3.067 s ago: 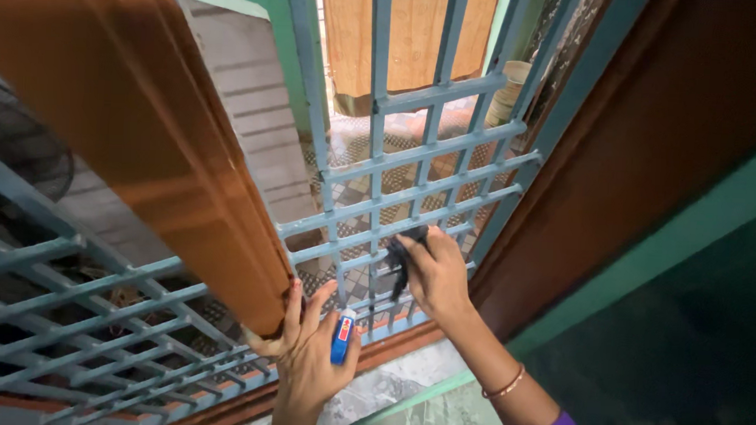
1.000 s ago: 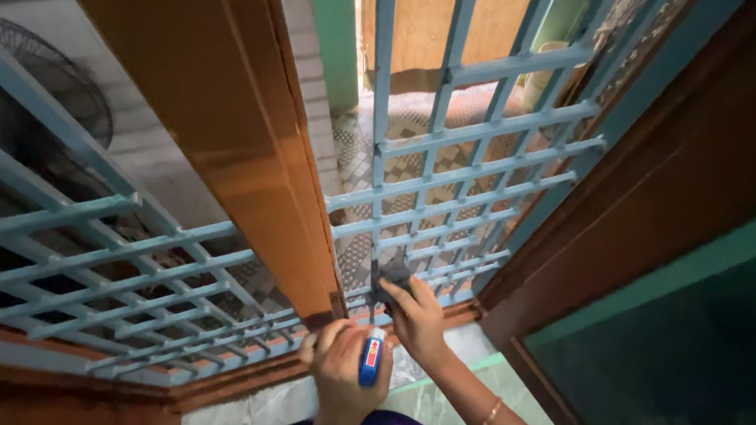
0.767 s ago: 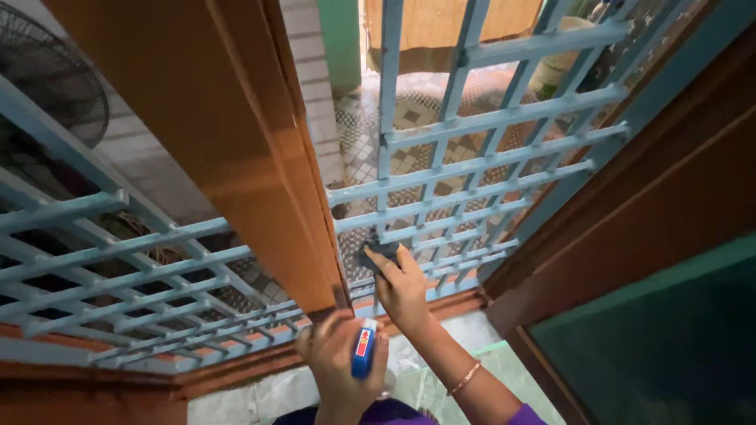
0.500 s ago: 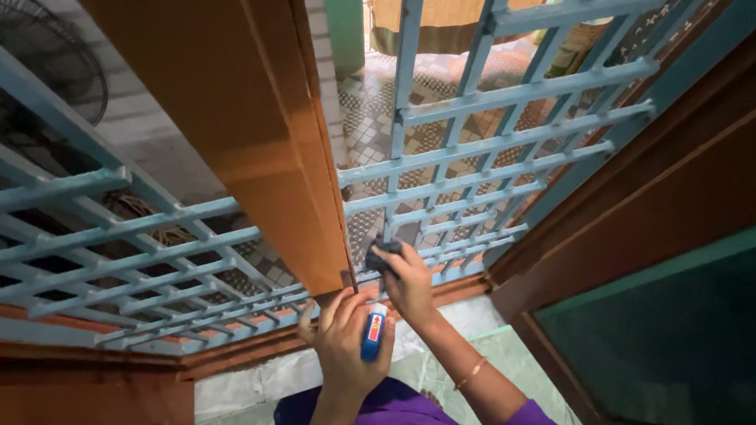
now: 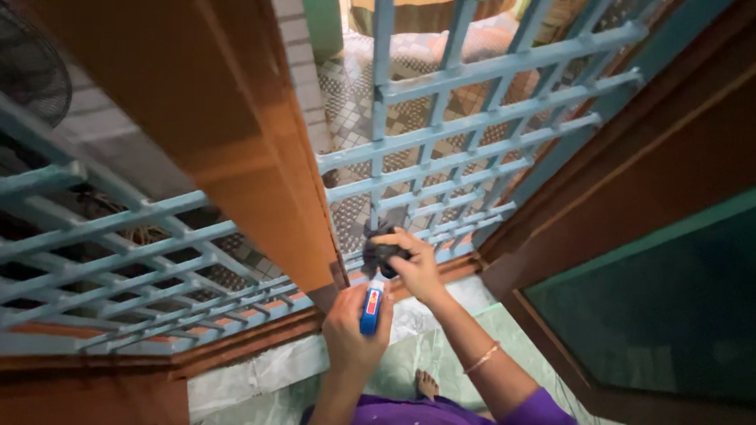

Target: The person cleans a light blue metal window grille using a spray bottle and a dark cloth. They spray the cleaning solution onto the grille and wipe it down systematically, moving from the upper sections to the lower frame.

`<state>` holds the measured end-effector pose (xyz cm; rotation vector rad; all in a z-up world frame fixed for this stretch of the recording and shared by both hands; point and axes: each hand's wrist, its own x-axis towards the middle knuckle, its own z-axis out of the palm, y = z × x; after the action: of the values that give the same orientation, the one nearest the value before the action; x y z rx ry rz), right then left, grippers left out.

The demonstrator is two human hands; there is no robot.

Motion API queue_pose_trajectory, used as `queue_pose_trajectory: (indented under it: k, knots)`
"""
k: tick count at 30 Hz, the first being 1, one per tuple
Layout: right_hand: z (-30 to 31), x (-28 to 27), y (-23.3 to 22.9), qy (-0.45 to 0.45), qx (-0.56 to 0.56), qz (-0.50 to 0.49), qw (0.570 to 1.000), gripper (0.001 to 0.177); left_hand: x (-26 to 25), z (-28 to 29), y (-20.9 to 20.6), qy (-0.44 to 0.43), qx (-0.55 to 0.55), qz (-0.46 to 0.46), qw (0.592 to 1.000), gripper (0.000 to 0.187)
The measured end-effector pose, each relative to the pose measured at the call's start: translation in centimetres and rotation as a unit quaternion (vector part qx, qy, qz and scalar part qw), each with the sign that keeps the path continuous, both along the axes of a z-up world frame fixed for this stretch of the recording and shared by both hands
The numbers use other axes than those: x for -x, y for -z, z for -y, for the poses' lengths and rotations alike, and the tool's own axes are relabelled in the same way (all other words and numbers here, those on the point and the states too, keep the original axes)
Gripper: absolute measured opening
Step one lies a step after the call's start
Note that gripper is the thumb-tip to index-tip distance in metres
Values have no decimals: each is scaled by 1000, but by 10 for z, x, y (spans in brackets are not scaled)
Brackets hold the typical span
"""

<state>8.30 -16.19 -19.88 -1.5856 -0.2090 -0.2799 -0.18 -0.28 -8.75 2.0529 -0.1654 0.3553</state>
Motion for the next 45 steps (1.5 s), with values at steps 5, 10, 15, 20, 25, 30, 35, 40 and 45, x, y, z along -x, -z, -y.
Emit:
queue_pose_trajectory:
  k: [5,10,15,20,25,30,35,40,45]
  knots:
    - [22,36,-13,-24,-417,-133,899,54,-6,12,-1,52,8,67,996,25]
    - [44,44,-20,-26,-489,-177,854,56,-4,33,3,46,-9,-2,999,19]
    - [50,45,-27,-84,-561,-165,807,50,3,52,-4,95,-40,-5,995,20]
    - [61,48,-32,-74,-498,-217,836,41,4,68,-9,100,5,-71,992,28]
    - [70,46,-28,-75,-444,-185,874,41,7,79,-6,101,34,-202,973,25]
    - [77,37,-4,-43,-430,-171,885,32,10,85,-4,104,-1,-189,977,28]
    - [90,46,-22,-120,-501,-177,839,40,16,88,-20,100,33,-192,976,27]
    - [90,45,-40,-135,-515,-155,833,53,15,90,-26,96,41,-223,969,26]
    - [90,48,-43,-131,-487,-146,851,71,19,94,-26,82,72,-256,961,28]
